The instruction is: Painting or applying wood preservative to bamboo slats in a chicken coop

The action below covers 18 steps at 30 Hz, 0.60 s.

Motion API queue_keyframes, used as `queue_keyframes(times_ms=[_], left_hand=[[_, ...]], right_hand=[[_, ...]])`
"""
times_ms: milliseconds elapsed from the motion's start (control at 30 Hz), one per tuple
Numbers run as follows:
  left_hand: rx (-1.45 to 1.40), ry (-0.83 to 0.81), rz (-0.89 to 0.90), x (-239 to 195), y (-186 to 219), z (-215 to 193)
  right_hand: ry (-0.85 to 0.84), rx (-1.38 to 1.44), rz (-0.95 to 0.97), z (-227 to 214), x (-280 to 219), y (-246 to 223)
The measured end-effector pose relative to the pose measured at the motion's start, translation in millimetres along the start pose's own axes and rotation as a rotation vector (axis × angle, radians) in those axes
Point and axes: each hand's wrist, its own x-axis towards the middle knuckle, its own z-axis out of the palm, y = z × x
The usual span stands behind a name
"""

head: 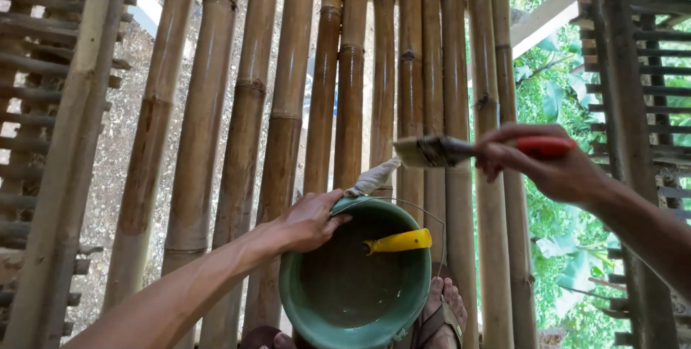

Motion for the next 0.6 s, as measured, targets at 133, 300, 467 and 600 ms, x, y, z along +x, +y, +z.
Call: queue_keyframes(times_ms=[133,300,467,600], left_hand=[[0.054,0.036,0.109,-4,3,-7],[-0.037,-0.084,-0.037,0,0,-10],[-0.023,-0.028,-0.056,13,-30,6],[-0.023,0.026,-0.059,12,-28,8]], right_hand=[[0.253,-0.066,0.303,12,35,32],[-0.236,-0.391,0.327,30,68,98],[-0.452,-0.444,0.188,34,117,132],[-0.380,-0.591,0.065,5,172,155]])
